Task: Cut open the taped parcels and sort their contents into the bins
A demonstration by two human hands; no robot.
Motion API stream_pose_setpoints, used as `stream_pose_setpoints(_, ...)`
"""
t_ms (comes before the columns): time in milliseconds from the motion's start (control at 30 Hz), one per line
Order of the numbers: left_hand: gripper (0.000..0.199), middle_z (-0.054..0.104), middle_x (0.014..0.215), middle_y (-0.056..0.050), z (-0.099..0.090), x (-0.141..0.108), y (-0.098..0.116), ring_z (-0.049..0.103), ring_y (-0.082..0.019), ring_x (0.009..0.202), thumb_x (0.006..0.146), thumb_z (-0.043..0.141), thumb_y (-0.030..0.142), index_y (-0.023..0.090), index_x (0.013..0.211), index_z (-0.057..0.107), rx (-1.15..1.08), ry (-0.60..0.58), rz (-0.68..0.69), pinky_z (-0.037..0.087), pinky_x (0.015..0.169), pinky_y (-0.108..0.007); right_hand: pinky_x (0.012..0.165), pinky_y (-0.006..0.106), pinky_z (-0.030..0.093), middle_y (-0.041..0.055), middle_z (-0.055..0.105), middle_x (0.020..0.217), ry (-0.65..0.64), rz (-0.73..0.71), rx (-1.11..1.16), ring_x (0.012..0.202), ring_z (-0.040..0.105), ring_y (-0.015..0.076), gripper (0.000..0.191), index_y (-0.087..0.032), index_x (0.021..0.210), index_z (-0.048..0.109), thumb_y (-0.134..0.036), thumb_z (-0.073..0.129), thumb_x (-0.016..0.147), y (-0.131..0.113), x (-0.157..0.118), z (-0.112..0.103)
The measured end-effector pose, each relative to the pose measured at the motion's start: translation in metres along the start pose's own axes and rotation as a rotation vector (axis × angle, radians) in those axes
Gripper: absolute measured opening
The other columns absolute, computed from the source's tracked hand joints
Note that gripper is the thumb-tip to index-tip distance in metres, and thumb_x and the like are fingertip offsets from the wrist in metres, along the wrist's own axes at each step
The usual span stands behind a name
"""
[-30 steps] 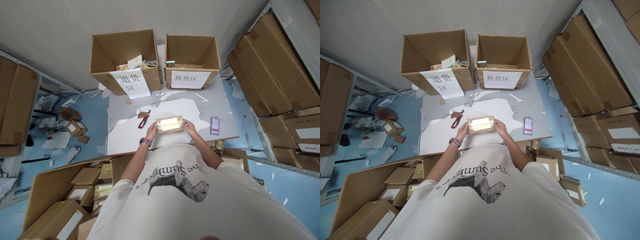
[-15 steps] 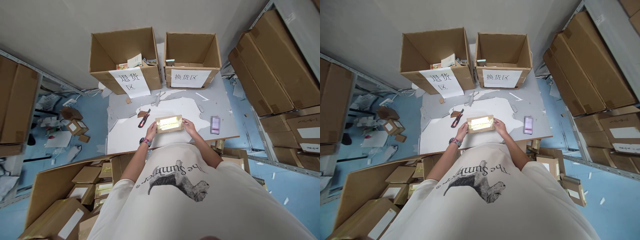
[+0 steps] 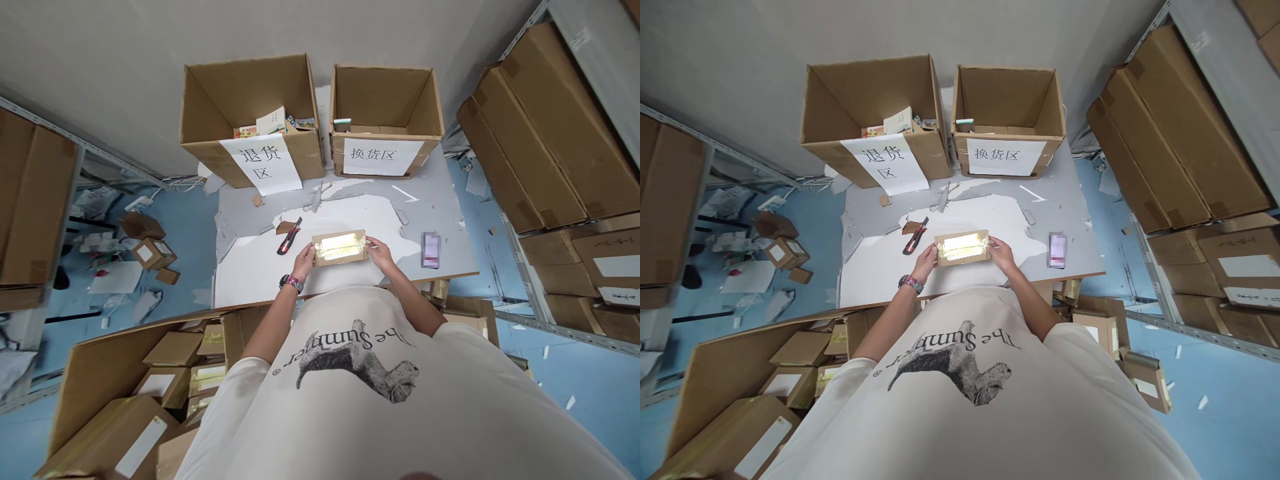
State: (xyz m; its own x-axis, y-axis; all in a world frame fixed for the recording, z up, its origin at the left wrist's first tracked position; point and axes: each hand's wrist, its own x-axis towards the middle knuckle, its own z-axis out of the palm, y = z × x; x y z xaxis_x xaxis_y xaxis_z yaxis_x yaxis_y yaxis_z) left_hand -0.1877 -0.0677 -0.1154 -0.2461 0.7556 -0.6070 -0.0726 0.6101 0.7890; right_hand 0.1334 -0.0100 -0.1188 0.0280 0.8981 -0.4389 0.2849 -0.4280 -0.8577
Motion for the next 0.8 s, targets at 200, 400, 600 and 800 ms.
stream_pose_setpoints(200, 0.059, 0.077, 0.157, -0.015, -0.004, 0.0, 0.002, 0.077, -0.026, 0.132, 0.115, 0.065, 0.061, 0.027, 0.163, 0.07, 0.008, -0.059, 0.091, 0.063, 0.1, -0.035, 0.103, 0.043, 0.063, 0.0088, 0.086, 0.121, 0.031, -0.042, 0.096, 0.109, 0.078, 0.0281, 0.052, -0.024, 0.127, 0.086, -0.052, 0.071, 0.086, -0.004, 0.001, -0.009)
stream_pose_setpoints(400, 0.044, 0.08, 0.14, -0.017, 0.001, 0.003, -0.013, 0.075, -0.03, 0.126, 0.112, 0.064, 0.061, 0.023, 0.13, 0.075, 0.134, 0.011, 0.015, 0.061, 0.103, -0.042, 0.101, 0.04, 0.063, 0.0038, 0.083, 0.102, 0.007, 0.039, -0.1, 0.101, 0.079, 0.0269, 0.028, -0.028, 0.099, 0.076, -0.055, 0.071, 0.092, 0.01, -0.001, -0.006)
stream_pose_setpoints(600, 0.066, 0.078, 0.124, -0.011, 0.008, 0.006, -0.021, 0.073, -0.028, 0.11, 0.101, 0.077, 0.051, 0.026, 0.161, 0.069, 0.199, -0.006, 0.081, 0.059, 0.102, -0.042, 0.111, 0.046, 0.06, 0.0021, 0.079, 0.094, 0.019, -0.031, -0.229, 0.103, 0.076, 0.0298, 0.051, -0.027, 0.137, 0.083, -0.04, 0.076, 0.088, 0.02, 0.003, 0.002)
stream_pose_setpoints(800, 0.071, 0.075, 0.117, -0.008, 0.012, 0.004, -0.008, 0.07, -0.024, 0.103, 0.097, 0.077, 0.043, 0.026, 0.165, 0.068, 0.155, -0.055, 0.203, 0.058, 0.099, -0.038, 0.102, 0.043, 0.063, 0.0037, 0.081, 0.109, -0.002, -0.044, -0.122, 0.096, 0.075, 0.0263, 0.057, -0.026, 0.131, 0.084, -0.03, 0.071, 0.075, 0.017, 0.014, -0.008)
